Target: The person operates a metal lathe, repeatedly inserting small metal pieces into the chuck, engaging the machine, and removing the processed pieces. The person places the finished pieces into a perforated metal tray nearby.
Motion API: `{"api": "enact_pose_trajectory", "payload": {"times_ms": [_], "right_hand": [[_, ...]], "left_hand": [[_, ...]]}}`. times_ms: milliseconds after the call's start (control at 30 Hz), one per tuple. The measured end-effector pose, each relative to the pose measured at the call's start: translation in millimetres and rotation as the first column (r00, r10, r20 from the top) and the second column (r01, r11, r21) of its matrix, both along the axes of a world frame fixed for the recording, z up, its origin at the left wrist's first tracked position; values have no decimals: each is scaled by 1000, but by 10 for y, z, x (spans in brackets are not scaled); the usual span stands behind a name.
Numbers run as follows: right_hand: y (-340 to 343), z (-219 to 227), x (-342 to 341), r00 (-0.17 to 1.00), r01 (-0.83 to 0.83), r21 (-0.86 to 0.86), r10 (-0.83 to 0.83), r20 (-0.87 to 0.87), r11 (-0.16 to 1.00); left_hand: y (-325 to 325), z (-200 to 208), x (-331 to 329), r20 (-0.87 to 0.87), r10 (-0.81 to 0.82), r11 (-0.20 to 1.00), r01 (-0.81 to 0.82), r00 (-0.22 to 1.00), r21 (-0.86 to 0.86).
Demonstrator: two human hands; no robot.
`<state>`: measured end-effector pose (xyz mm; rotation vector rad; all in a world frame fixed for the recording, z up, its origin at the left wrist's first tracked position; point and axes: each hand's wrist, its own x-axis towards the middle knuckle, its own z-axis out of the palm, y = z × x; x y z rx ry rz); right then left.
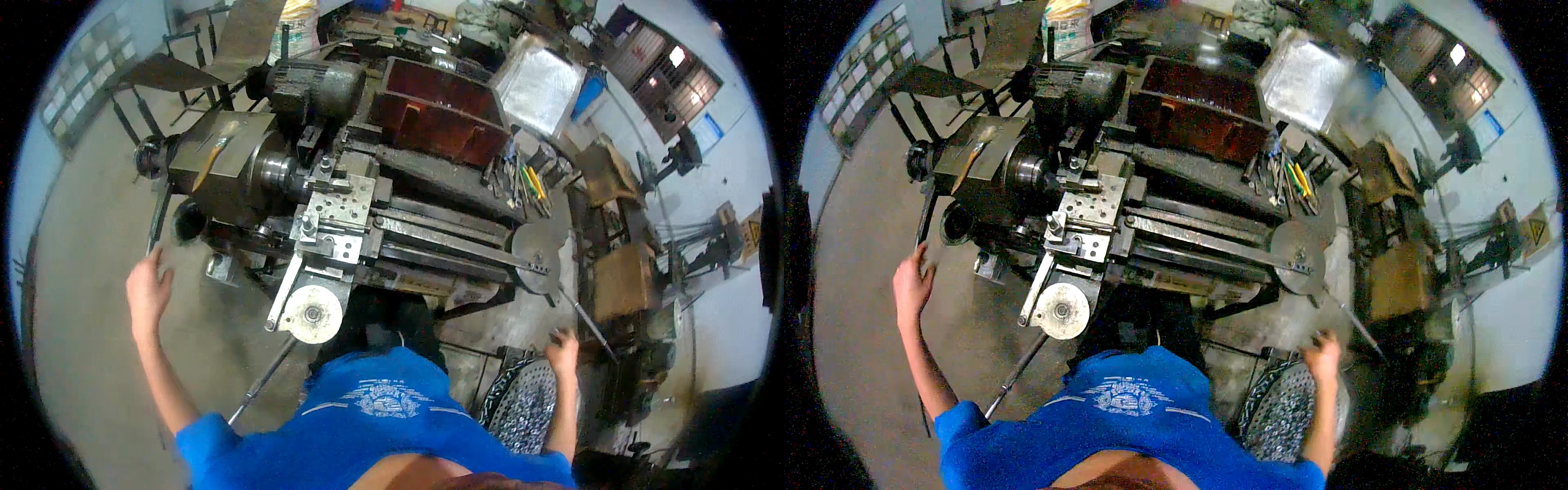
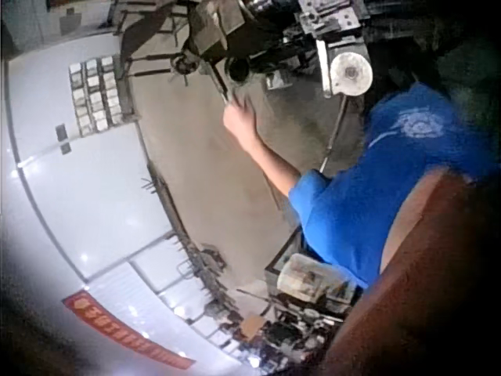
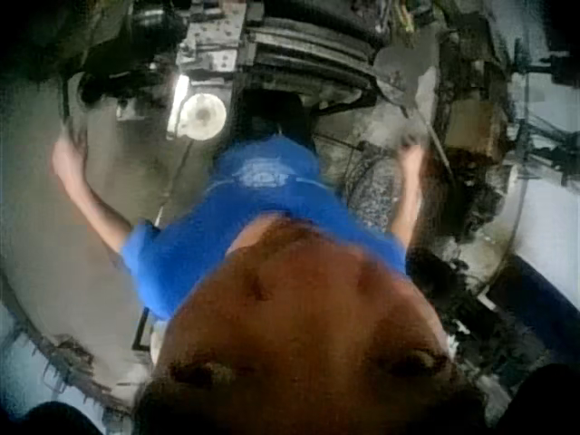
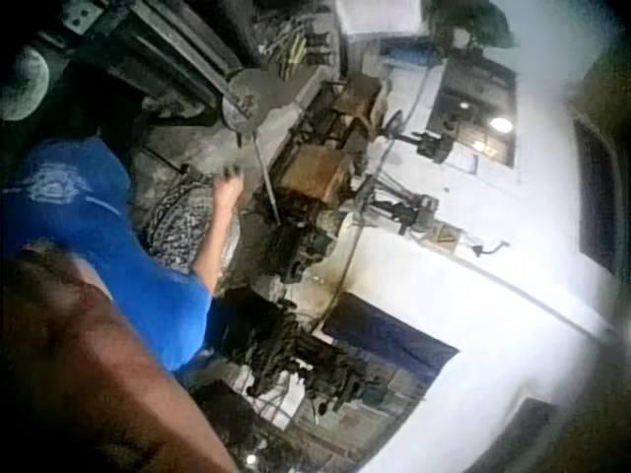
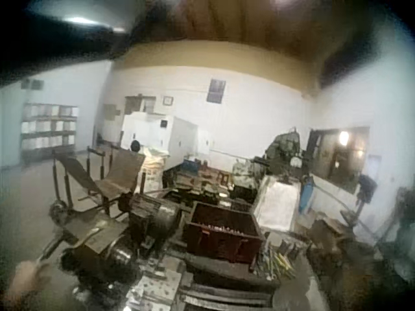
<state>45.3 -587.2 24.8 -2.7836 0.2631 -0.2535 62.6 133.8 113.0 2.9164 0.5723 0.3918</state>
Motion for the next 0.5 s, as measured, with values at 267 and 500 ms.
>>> {"api": "enact_pose_trajectory", "payload": {"times_ms": [267,500], "right_hand": [[2510,710,1285,531,-847,198,762,371,494],[3286,1133,1325,295,-945,6,844,449,327]], "left_hand": [[-1915,168,1092,478,-590,371,745,650,-555],[-2183,-52,1131,584,-485,92,702,651,-706]]}}
